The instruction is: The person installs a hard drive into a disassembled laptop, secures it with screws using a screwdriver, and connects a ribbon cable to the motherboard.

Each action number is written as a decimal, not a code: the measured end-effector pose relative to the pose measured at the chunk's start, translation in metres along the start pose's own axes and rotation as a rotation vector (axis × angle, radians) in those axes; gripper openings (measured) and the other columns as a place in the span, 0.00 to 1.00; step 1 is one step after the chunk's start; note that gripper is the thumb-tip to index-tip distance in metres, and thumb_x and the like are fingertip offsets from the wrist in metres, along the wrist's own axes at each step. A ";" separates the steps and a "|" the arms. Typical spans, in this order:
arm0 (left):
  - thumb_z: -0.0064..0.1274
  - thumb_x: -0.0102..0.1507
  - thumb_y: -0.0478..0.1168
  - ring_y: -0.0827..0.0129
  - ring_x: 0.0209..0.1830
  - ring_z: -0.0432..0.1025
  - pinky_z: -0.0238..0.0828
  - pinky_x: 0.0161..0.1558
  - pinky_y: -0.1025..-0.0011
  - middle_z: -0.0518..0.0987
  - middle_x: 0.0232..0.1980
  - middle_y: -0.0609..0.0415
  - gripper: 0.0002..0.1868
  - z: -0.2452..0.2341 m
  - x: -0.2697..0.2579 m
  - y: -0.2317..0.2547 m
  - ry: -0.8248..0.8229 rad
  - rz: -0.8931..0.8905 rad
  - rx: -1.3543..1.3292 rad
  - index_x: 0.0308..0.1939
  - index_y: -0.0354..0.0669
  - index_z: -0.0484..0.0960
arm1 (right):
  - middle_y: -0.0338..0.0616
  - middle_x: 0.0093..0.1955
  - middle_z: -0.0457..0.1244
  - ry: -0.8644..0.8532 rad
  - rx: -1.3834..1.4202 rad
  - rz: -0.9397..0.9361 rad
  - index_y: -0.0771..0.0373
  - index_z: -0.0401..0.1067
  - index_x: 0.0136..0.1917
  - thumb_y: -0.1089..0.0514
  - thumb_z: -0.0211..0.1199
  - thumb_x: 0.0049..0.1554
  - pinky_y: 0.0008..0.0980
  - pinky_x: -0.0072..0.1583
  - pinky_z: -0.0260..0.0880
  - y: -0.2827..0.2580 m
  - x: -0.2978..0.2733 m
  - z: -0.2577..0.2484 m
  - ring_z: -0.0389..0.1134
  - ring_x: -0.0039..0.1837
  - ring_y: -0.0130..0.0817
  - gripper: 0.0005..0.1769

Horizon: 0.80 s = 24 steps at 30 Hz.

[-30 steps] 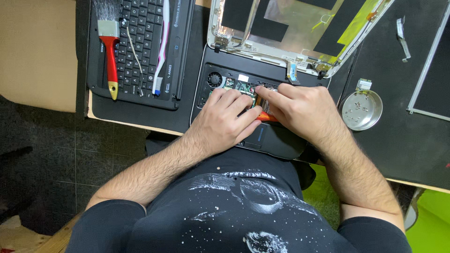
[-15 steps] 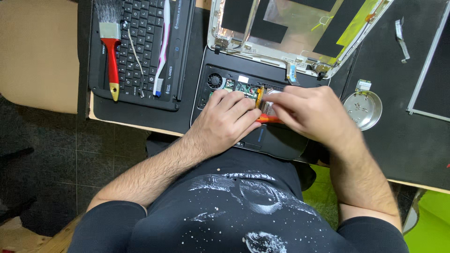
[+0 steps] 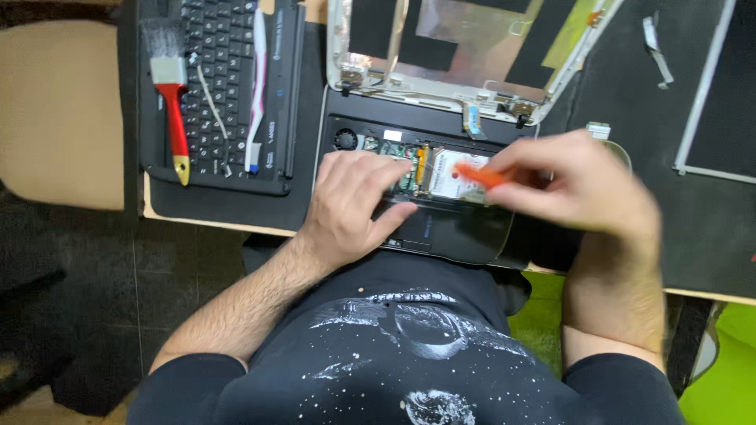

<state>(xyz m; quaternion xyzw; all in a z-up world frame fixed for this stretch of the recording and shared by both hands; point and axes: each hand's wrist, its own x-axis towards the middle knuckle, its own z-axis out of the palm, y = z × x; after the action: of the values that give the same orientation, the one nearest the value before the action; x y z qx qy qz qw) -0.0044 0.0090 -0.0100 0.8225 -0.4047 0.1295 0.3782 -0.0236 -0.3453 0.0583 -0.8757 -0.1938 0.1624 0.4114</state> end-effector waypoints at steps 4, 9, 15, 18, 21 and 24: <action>0.70 0.81 0.44 0.51 0.60 0.80 0.72 0.63 0.51 0.89 0.61 0.50 0.13 0.001 0.005 0.001 -0.077 -0.003 0.032 0.65 0.43 0.90 | 0.50 0.57 0.76 0.333 0.000 0.155 0.70 0.85 0.62 0.67 0.84 0.71 0.31 0.53 0.73 0.047 -0.045 -0.031 0.73 0.48 0.31 0.10; 0.76 0.77 0.42 0.53 0.56 0.78 0.73 0.60 0.53 0.86 0.55 0.53 0.09 0.005 0.008 0.001 -0.126 0.099 0.089 0.53 0.45 0.92 | 0.50 0.55 0.74 0.692 -0.075 0.285 0.77 0.80 0.85 0.75 0.78 0.86 0.28 0.52 0.72 0.104 -0.049 -0.037 0.72 0.49 0.28 0.19; 0.71 0.80 0.39 0.55 0.54 0.77 0.72 0.59 0.53 0.85 0.54 0.53 0.05 0.002 0.011 0.002 -0.171 0.123 0.099 0.53 0.45 0.91 | 0.38 0.44 0.74 0.585 -0.285 0.441 0.60 0.78 0.75 0.69 0.78 0.71 0.37 0.58 0.77 0.077 -0.004 -0.017 0.72 0.43 0.29 0.23; 0.71 0.79 0.40 0.54 0.55 0.78 0.73 0.60 0.52 0.86 0.54 0.53 0.05 0.003 0.010 0.001 -0.178 0.123 0.095 0.53 0.45 0.91 | 0.32 0.44 0.75 0.561 -0.395 0.409 0.56 0.76 0.61 0.60 0.80 0.73 0.46 0.59 0.76 0.093 0.002 0.000 0.77 0.45 0.36 0.12; 0.71 0.79 0.39 0.54 0.54 0.78 0.73 0.59 0.52 0.86 0.54 0.53 0.04 0.003 0.010 0.002 -0.165 0.124 0.083 0.53 0.45 0.91 | 0.49 0.53 0.77 0.387 -0.256 0.508 0.65 0.83 0.71 0.64 0.79 0.75 0.42 0.63 0.84 0.052 0.005 -0.020 0.78 0.52 0.37 0.14; 0.72 0.79 0.40 0.54 0.55 0.78 0.72 0.58 0.52 0.87 0.54 0.53 0.05 0.002 0.009 0.000 -0.157 0.125 0.068 0.54 0.44 0.92 | 0.42 0.53 0.78 0.496 -0.382 0.495 0.61 0.86 0.61 0.62 0.84 0.80 0.39 0.62 0.83 0.068 -0.024 -0.034 0.77 0.52 0.32 0.06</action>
<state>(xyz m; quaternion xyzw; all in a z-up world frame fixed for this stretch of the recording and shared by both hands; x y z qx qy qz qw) 0.0007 0.0022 -0.0071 0.8156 -0.4788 0.1017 0.3085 -0.0158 -0.4187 0.0284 -0.9693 0.1015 0.0015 0.2238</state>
